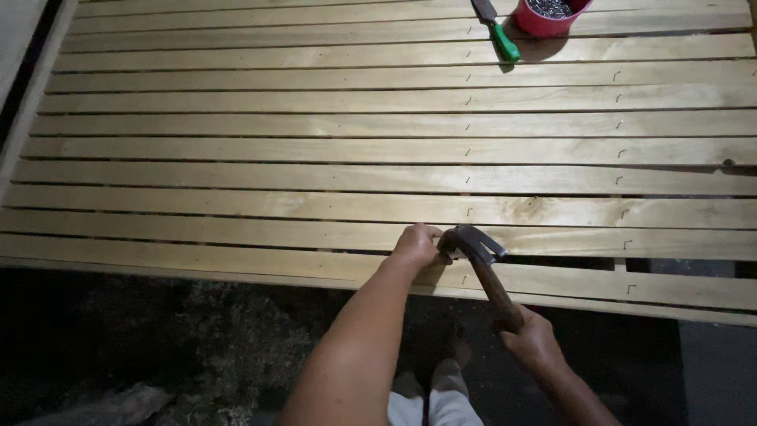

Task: The person hammers nails into a large wooden slatted frame, taking nails from a pink bucket and driving them along the slats. They hold a small wood block against nails at times and use a chisel-like tool to help position nails while working across the frame.

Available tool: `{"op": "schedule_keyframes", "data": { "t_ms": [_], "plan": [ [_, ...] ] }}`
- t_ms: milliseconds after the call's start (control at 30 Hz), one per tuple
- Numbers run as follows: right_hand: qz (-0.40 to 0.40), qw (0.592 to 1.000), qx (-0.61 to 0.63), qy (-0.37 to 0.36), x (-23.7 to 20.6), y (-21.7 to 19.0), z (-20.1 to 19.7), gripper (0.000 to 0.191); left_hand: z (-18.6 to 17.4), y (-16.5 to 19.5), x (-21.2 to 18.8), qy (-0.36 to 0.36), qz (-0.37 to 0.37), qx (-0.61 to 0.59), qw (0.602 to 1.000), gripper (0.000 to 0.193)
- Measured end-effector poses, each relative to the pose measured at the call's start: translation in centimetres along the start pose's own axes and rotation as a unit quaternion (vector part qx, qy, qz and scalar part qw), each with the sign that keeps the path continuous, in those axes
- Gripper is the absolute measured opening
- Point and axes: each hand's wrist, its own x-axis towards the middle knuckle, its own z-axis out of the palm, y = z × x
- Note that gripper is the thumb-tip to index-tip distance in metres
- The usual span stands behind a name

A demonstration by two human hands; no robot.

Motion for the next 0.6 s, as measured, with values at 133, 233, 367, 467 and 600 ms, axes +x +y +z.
{"op": "schedule_keyframes", "data": {
  "t_ms": [133, 233, 367, 467, 600],
  "plan": [
    [-0.025, 0.999, 0.028, 0.012, -0.4, 0.2, 0.7, 0.049, 0.0, 1.0, -2.1, 0.045, 0.057, -0.001, 0.997, 0.044],
    [0.010, 0.999, 0.054, -0.003, -0.7, 0.0, 0.8, 0.045, 0.0, 3.1, -4.0, 0.054, 0.040, 0.012, 0.998, 0.020],
    [0.037, 0.999, -0.028, -0.019, -0.5, 0.2, -0.1, 0.037, -1.2, 5.9, -4.9, -0.007, -0.024, 0.026, 0.999, 0.022],
    [0.014, 0.999, 0.022, -0.022, -0.4, 0.5, -0.6, 0.035, -1.5, 6.5, -4.9, -0.060, -0.056, -0.011, 0.997, 0.029],
    [0.080, 0.996, 0.030, 0.006, -0.5, 0.0, -1.1, 0.037, 0.1, 5.7, -3.8, 0.041, 0.004, 0.004, 0.999, 0.037]
  ]
}}
